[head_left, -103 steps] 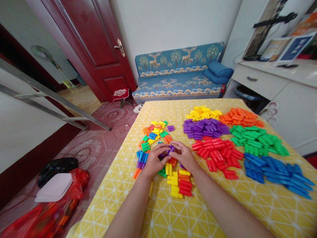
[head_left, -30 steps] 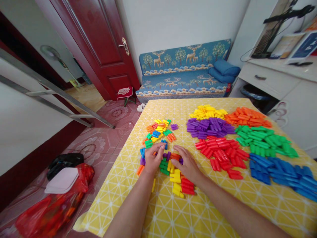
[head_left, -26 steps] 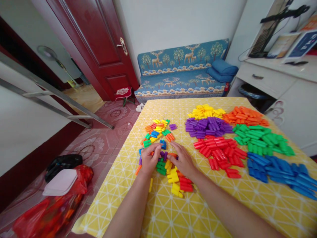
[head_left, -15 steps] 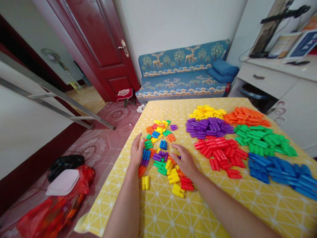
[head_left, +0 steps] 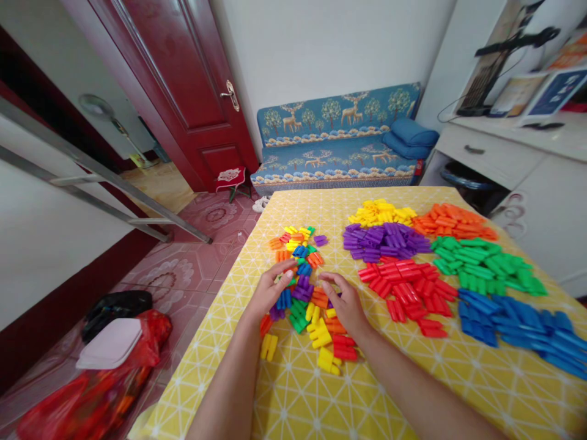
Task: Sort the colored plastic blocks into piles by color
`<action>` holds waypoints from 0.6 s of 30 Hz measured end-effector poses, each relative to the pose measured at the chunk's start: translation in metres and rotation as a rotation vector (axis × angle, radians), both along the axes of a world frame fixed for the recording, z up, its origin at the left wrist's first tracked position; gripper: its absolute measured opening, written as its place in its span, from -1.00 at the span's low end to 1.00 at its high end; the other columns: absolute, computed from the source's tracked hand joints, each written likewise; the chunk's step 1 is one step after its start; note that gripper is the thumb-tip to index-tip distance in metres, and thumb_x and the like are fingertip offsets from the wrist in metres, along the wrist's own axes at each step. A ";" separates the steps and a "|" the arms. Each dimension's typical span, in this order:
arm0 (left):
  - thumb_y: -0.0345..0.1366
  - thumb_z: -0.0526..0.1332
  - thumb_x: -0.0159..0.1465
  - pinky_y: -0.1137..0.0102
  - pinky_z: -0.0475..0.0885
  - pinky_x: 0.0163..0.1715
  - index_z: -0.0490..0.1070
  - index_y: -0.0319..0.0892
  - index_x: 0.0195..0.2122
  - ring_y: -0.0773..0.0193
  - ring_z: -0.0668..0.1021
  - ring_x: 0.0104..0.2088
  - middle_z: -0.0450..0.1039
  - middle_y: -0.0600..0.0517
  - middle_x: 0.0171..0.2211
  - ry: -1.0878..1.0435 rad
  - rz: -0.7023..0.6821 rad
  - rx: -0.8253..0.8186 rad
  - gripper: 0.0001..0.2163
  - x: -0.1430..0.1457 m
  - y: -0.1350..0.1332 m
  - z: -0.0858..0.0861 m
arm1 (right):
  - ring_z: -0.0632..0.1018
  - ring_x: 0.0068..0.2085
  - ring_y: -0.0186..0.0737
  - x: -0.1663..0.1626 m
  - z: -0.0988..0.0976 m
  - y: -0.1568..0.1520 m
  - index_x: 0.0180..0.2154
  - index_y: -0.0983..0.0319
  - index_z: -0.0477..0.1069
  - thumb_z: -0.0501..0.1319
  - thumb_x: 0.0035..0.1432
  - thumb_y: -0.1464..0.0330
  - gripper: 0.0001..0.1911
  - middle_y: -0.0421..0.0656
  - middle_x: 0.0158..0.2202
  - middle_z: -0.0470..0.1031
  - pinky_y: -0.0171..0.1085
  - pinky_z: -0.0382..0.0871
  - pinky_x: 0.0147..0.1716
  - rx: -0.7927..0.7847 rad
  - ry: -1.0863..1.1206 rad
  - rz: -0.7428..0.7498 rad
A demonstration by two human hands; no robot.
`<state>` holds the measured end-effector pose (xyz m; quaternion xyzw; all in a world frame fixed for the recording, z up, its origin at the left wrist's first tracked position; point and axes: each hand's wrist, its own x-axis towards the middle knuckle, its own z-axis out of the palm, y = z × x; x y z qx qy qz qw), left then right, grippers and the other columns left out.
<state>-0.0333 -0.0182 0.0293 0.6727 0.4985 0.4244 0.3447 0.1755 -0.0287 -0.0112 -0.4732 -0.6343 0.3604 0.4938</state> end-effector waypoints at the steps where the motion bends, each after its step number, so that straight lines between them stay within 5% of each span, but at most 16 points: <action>1: -0.06 0.16 0.27 0.19 0.36 0.12 0.51 -0.14 -0.03 0.07 0.50 0.07 0.51 -0.09 0.01 -0.012 -0.002 -0.006 -0.64 0.001 0.005 0.005 | 0.51 -0.04 -0.14 0.000 0.000 0.000 -0.13 0.20 0.45 0.10 0.24 0.22 -0.73 -0.09 -0.12 0.54 -0.14 0.36 -0.02 -0.010 0.020 -0.003; 4: -0.09 0.20 0.25 0.22 0.42 0.03 0.54 -0.18 -0.12 0.11 0.57 -0.06 0.57 -0.09 -0.12 0.003 0.061 0.078 -0.69 0.001 0.031 0.018 | 0.52 -0.06 -0.13 0.000 0.001 0.000 -0.14 0.20 0.45 0.11 0.24 0.20 -0.73 -0.09 -0.12 0.54 -0.14 0.37 -0.04 -0.033 0.049 -0.015; 8: -0.14 0.24 0.21 0.20 0.33 0.13 0.52 -0.18 -0.09 0.11 0.50 0.03 0.51 -0.11 -0.03 0.200 0.198 0.247 -0.70 0.002 0.083 0.020 | 0.53 -0.07 -0.13 -0.001 0.001 0.000 -0.16 0.20 0.45 0.11 0.24 0.19 -0.73 -0.09 -0.14 0.55 -0.14 0.38 -0.04 -0.032 0.043 -0.014; 15: 0.07 0.22 0.17 0.06 0.09 0.22 0.31 -0.01 0.18 -0.04 0.20 0.27 0.13 -0.11 0.29 0.712 0.140 0.058 -0.43 0.028 0.151 -0.003 | 0.54 -0.10 -0.13 -0.001 -0.001 0.001 -0.17 0.19 0.46 0.09 0.25 0.20 -0.73 -0.10 -0.16 0.55 -0.15 0.40 -0.08 -0.041 0.004 0.003; 18: 0.17 0.22 0.10 0.01 0.11 0.19 0.33 0.02 0.15 -0.11 0.21 0.25 0.17 -0.11 0.27 0.749 0.087 0.011 -0.37 0.044 0.159 -0.007 | 0.54 -0.11 -0.13 -0.001 -0.003 0.001 -0.16 0.18 0.46 0.09 0.25 0.20 -0.73 -0.11 -0.17 0.54 -0.16 0.41 -0.10 -0.038 -0.007 0.009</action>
